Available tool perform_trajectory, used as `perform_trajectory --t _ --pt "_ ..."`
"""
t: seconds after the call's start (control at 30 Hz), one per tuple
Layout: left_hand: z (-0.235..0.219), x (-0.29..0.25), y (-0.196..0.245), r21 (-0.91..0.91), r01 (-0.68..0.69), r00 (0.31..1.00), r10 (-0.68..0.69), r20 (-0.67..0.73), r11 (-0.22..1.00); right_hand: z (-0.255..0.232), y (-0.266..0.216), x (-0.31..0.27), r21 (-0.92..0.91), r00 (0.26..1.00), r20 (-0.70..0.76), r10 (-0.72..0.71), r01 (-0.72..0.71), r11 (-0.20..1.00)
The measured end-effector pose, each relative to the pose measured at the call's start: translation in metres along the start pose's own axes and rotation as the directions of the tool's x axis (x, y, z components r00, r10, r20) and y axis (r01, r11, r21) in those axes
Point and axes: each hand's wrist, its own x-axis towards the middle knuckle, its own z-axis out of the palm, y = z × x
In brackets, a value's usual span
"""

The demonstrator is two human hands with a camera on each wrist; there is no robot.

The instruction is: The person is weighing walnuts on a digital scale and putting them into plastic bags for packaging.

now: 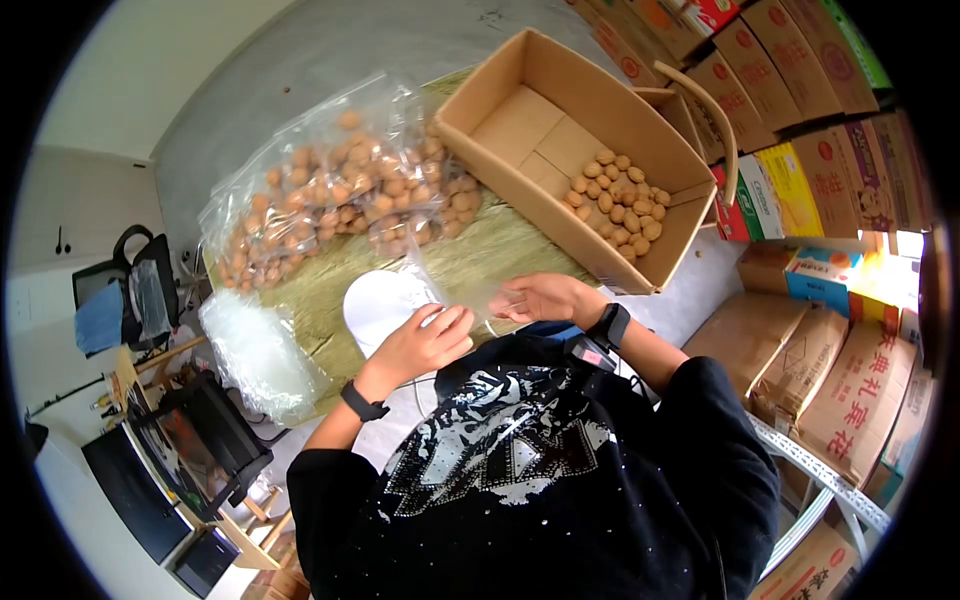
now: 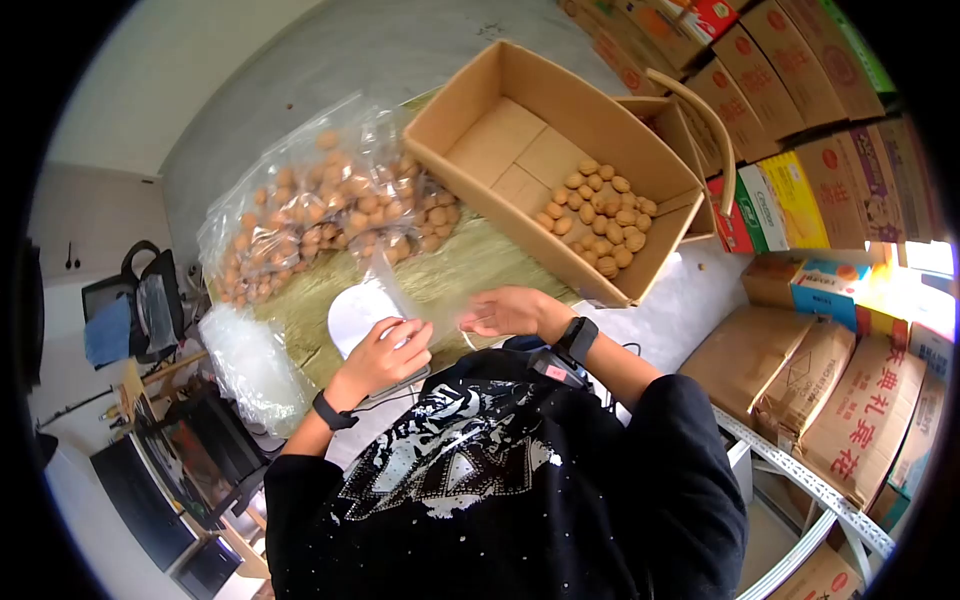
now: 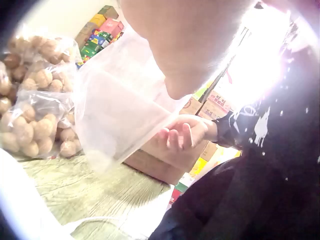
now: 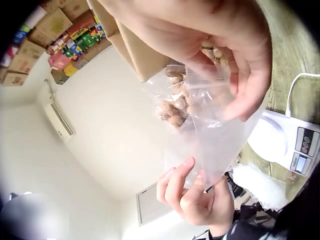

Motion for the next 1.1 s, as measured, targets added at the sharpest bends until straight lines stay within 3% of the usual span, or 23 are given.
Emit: perform_trajectory --t 0.13,0.2,0.23,0.33,0.4,0.43,0.47,0.5,0.53,0.6,0.7,0.9,1.0,1.1 --pt "0.001 0.025 0.001 0.084 0.107 0.994 -0.107 -0.007 0.991 0.012 -0.036 -0.067 -0.175 0.991 0.076 -0.108 0.120 0.977" --pt "-0.004 0.046 0.006 0.171 0.277 0.958 -0.286 0.031 0.946 0.028 -0.057 -0.099 -0.329 0.984 0.079 -0.162 0.179 0.927" --pt "-0.008 0.060 0.007 0.208 0.370 0.916 -0.392 0.080 0.906 0.030 -0.064 -0.109 -0.343 0.971 0.074 -0.228 0.239 0.909" --pt "-0.021 0.103 0.012 0.066 0.662 0.733 -0.663 0.154 0.747 0.028 -0.084 -0.126 -0.549 0.864 0.196 -0.463 0.488 0.678" --pt "-0.029 0.134 0.017 -0.354 0.783 0.590 -0.791 0.163 0.511 0.032 -0.094 -0.132 -0.603 0.800 0.224 -0.556 0.562 0.566" --pt "-0.030 0.148 0.020 -0.539 0.768 0.512 -0.837 0.192 0.346 0.033 -0.098 -0.133 -0.636 0.802 0.228 -0.552 0.552 0.539" --pt "-0.027 0.158 0.021 -0.613 0.723 0.515 -0.840 0.171 0.319 0.036 -0.101 -0.133 -0.667 0.805 0.231 -0.547 0.540 0.513" --pt "-0.024 0.167 0.024 -0.678 0.702 0.473 -0.855 0.212 0.220 0.039 -0.103 -0.133 -0.696 0.807 0.235 -0.541 0.529 0.486" --pt "-0.019 0.175 0.027 -0.733 0.670 0.433 -0.864 0.255 0.120 0.045 -0.105 -0.133 -0.705 0.758 0.280 -0.589 0.579 0.410" --pt "-0.015 0.185 0.030 -0.785 0.619 0.372 -0.869 0.324 -0.028 0.047 -0.108 -0.129 -0.688 0.773 0.327 -0.544 0.590 0.423" --pt "-0.010 0.180 0.029 -0.836 0.528 0.388 -0.834 0.393 -0.148 0.043 -0.113 -0.127 -0.635 0.799 0.385 -0.462 0.592 0.496" --pt "-0.009 0.179 0.037 -0.832 0.510 0.407 -0.792 0.456 -0.218 0.035 -0.106 -0.116 -0.518 0.766 0.501 -0.403 0.638 0.569" --pt "-0.010 0.178 0.042 -0.836 0.422 0.338 -0.795 0.503 -0.350 0.036 -0.109 -0.119 -0.598 0.799 0.468 -0.378 0.601 0.530" --pt "-0.003 0.169 0.046 -0.843 0.425 0.279 -0.839 0.468 -0.329 0.037 -0.113 -0.125 -0.711 0.822 0.428 -0.375 0.563 0.422"
